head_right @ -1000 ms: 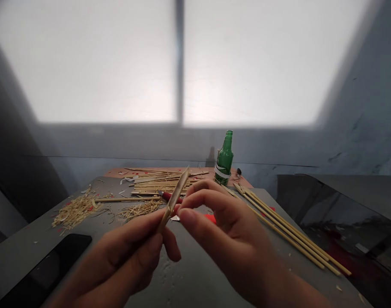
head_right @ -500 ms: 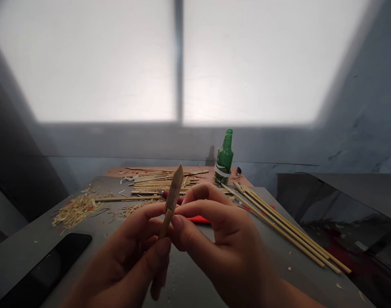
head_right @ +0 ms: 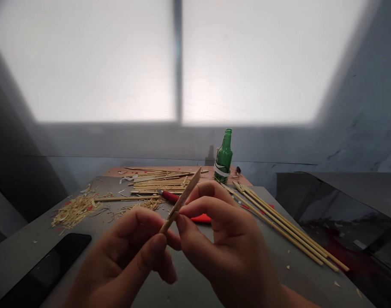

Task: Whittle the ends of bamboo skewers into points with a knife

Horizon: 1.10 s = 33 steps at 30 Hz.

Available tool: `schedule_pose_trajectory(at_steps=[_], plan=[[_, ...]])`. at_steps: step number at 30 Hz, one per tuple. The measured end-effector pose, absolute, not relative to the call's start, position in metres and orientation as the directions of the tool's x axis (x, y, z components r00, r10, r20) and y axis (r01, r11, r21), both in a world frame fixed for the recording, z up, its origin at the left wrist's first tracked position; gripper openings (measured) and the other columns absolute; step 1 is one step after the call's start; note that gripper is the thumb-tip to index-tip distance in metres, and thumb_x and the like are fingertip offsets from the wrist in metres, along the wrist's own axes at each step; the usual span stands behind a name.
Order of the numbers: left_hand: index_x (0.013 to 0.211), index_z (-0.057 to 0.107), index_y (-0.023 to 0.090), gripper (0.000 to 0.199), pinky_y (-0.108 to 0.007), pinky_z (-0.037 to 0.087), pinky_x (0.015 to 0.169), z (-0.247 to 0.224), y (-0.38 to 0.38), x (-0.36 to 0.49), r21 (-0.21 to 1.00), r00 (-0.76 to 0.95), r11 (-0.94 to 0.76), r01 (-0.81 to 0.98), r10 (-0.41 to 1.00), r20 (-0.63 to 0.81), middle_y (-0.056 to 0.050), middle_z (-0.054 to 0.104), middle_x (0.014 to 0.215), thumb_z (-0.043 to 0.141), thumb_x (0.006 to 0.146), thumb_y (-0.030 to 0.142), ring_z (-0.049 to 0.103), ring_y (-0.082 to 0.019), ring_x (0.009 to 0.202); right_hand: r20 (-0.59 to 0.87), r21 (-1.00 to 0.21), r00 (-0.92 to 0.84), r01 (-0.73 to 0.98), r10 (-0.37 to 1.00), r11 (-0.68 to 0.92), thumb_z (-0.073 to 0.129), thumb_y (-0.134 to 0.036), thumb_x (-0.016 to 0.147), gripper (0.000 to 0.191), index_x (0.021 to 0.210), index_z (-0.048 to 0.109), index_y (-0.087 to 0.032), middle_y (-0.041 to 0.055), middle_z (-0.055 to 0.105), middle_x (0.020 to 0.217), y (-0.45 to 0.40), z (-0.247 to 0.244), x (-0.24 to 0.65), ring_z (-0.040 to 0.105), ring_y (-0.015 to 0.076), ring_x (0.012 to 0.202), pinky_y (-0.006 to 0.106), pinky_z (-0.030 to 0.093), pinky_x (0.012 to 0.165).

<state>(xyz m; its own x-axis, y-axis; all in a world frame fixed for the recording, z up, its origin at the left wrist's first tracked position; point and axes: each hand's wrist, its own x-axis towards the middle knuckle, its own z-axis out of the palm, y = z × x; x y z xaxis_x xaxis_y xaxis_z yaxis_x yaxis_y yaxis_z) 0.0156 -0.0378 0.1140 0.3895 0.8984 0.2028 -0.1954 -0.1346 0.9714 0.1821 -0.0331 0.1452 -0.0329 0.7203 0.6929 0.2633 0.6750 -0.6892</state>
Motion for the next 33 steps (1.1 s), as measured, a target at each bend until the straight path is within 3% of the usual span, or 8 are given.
schedule_pose_trajectory(at_steps=[9, 13, 15, 16, 18, 20, 23, 33], plan=[[0.096, 0.057, 0.022, 0.031, -0.023, 0.054, 0.057, 0.113, -0.035, 0.016, 0.936, 0.437, 0.028, -0.351, 0.889, 0.137, -0.002, 0.075, 0.097, 0.062, 0.095, 0.052, 0.068, -0.01, 0.057, 0.721, -0.645, 0.013, 0.38, 0.693, 0.663, 0.068, -0.021, 0.082, 0.019, 0.064, 0.069, -0.026, 0.0017, 0.061, 0.078, -0.033, 0.14, 0.182, 0.063, 0.0187, 0.077, 0.027, 0.055, 0.066], [0.095, 0.056, 0.022, 0.029, -0.022, 0.054, 0.056, 0.114, -0.033, 0.017, 0.914, 0.438, 0.085, -0.397, 0.892, 0.107, 0.0, 0.075, 0.096, 0.065, 0.094, 0.05, 0.067, -0.009, 0.056, 0.816, -0.43, 0.0, 0.669, 0.578, 0.606, 0.063, -0.025, 0.089, 0.03, 0.06, 0.065, -0.024, 0.006, 0.063, 0.091, -0.001, 0.126, 0.196, 0.062, 0.0251, 0.088, 0.042, 0.052, 0.085], [0.095, 0.056, 0.022, 0.029, -0.021, 0.054, 0.056, 0.114, -0.032, 0.018, 0.911, 0.432, 0.096, -0.402, 0.897, 0.096, 0.001, 0.075, 0.094, 0.066, 0.094, 0.049, 0.067, -0.008, 0.056, 0.841, -0.282, -0.066, 0.794, 0.538, 0.539, 0.064, -0.023, 0.086, 0.016, 0.094, 0.077, -0.025, 0.0111, 0.063, 0.114, 0.017, 0.118, 0.203, 0.056, 0.0354, 0.111, 0.058, 0.043, 0.101], [0.094, 0.056, 0.022, 0.029, -0.021, 0.054, 0.056, 0.114, -0.032, 0.018, 0.91, 0.431, 0.1, -0.402, 0.898, 0.092, 0.001, 0.075, 0.094, 0.066, 0.094, 0.049, 0.067, -0.008, 0.056, 0.83, -0.277, -0.076, 0.804, 0.553, 0.527, 0.063, -0.022, 0.084, 0.032, 0.114, 0.075, -0.026, 0.0129, 0.06, 0.121, 0.022, 0.115, 0.205, 0.053, 0.0377, 0.116, 0.062, 0.041, 0.102], [0.094, 0.056, 0.021, 0.029, -0.02, 0.054, 0.056, 0.114, -0.031, 0.018, 0.912, 0.425, 0.102, -0.398, 0.901, 0.085, 0.0, 0.074, 0.094, 0.067, 0.093, 0.048, 0.066, -0.008, 0.055, 0.768, -0.376, -0.125, 0.707, 0.629, 0.599, 0.063, -0.027, 0.089, 0.036, 0.124, 0.072, -0.027, 0.0125, 0.06, 0.124, 0.022, 0.115, 0.206, 0.055, 0.0343, 0.119, 0.058, 0.045, 0.102], [0.094, 0.057, 0.021, 0.03, -0.021, 0.054, 0.056, 0.114, -0.031, 0.018, 0.92, 0.42, 0.092, -0.381, 0.904, 0.084, 0.0, 0.074, 0.095, 0.067, 0.093, 0.049, 0.066, -0.008, 0.055, 0.706, -0.54, -0.152, 0.516, 0.692, 0.665, 0.064, -0.033, 0.093, 0.019, 0.103, 0.079, -0.029, 0.0091, 0.064, 0.117, 0.01, 0.12, 0.201, 0.059, 0.0294, 0.115, 0.048, 0.051, 0.098], [0.095, 0.058, 0.02, 0.032, -0.022, 0.055, 0.058, 0.115, -0.031, 0.018, 0.941, 0.428, 0.071, -0.331, 0.9, 0.083, -0.002, 0.075, 0.1, 0.065, 0.094, 0.051, 0.066, -0.009, 0.057, 0.617, -0.712, -0.176, 0.291, 0.767, 0.639, 0.068, -0.035, 0.092, 0.015, 0.087, 0.081, -0.03, 0.0058, 0.069, 0.106, -0.013, 0.131, 0.193, 0.064, 0.0253, 0.106, 0.039, 0.055, 0.092], [0.095, 0.054, 0.021, 0.036, -0.026, 0.056, 0.059, 0.114, -0.033, 0.017, 0.962, 0.442, 0.04, -0.271, 0.893, 0.088, -0.005, 0.075, 0.1, 0.065, 0.092, 0.055, 0.071, -0.013, 0.059, 0.49, -0.856, -0.21, 0.069, 0.846, 0.513, 0.068, -0.031, 0.09, 0.029, 0.062, 0.074, -0.024, 0.0062, 0.065, 0.097, -0.02, 0.14, 0.186, 0.064, 0.0191, 0.087, 0.028, 0.058, 0.074]])
